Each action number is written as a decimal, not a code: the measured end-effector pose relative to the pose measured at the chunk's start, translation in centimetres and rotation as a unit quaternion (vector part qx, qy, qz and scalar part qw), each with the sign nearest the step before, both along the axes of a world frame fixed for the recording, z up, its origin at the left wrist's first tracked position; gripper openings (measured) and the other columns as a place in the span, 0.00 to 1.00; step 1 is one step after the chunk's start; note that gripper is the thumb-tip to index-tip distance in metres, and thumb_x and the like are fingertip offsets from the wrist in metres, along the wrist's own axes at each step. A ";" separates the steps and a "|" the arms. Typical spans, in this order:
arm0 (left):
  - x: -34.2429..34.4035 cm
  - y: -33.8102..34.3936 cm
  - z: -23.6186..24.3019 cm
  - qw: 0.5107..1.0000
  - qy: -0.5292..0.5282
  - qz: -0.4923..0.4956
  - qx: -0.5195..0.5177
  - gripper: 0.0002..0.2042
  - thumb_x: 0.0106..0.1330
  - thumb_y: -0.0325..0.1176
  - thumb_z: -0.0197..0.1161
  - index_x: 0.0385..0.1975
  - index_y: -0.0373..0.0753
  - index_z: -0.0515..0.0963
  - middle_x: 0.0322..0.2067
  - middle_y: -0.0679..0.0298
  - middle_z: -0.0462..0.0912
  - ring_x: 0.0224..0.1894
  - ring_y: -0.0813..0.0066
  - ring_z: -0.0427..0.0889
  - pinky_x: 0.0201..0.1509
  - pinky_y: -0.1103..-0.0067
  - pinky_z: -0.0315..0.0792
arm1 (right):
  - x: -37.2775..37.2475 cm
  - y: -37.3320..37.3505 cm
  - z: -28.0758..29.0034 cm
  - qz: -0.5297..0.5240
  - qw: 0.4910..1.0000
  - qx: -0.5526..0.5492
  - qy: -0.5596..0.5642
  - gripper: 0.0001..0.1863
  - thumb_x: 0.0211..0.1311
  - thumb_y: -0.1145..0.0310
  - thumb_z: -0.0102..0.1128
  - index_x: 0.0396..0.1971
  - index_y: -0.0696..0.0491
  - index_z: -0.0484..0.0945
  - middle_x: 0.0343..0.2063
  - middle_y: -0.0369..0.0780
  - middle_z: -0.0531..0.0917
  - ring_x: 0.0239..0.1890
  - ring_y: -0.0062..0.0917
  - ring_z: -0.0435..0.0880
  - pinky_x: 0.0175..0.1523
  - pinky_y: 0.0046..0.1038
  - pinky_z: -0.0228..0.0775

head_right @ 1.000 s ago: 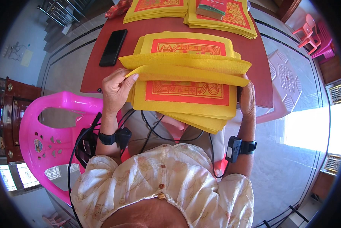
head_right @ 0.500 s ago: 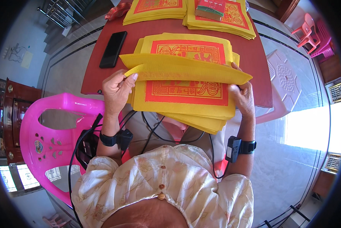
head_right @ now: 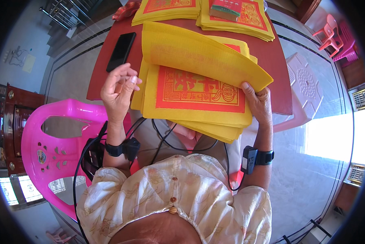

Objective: Counting and organizing stacks of yellow joss paper on a table.

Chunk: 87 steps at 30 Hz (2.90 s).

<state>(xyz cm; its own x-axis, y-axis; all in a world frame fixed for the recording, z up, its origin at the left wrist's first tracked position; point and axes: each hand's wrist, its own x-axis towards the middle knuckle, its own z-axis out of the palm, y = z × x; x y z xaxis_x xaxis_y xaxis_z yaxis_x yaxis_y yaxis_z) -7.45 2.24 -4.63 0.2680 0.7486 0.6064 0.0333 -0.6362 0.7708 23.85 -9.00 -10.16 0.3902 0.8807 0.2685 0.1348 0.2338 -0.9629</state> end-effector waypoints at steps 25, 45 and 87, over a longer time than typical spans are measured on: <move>-0.6 -0.8 1.3 0.902 0.388 -0.152 0.114 0.22 0.40 0.38 0.72 0.37 0.34 0.79 0.43 0.52 0.73 0.49 0.57 0.71 0.52 0.70 0.68 | 0.0 -0.1 0.4 -0.019 0.999 -0.046 0.016 0.16 0.61 0.60 0.56 0.35 0.60 0.78 0.28 0.37 0.82 0.29 0.13 0.78 0.33 0.18 0.72; -0.7 -1.1 1.5 0.885 0.417 -0.166 0.127 0.24 0.41 0.36 0.71 0.41 0.36 0.77 0.47 0.50 0.70 0.52 0.55 0.69 0.55 0.70 0.66 | 0.0 -0.1 0.5 -0.017 0.999 -0.046 0.006 0.16 0.62 0.60 0.55 0.33 0.60 0.78 0.26 0.36 0.82 0.26 0.13 0.77 0.31 0.17 0.72; -0.3 -1.7 1.6 0.878 0.427 -0.150 0.158 0.22 0.43 0.35 0.68 0.42 0.38 0.77 0.46 0.49 0.69 0.52 0.55 0.69 0.53 0.69 0.68 | 0.5 -0.2 0.1 -0.006 0.999 -0.043 0.000 0.16 0.62 0.60 0.55 0.31 0.61 0.77 0.25 0.35 0.81 0.25 0.11 0.76 0.30 0.16 0.71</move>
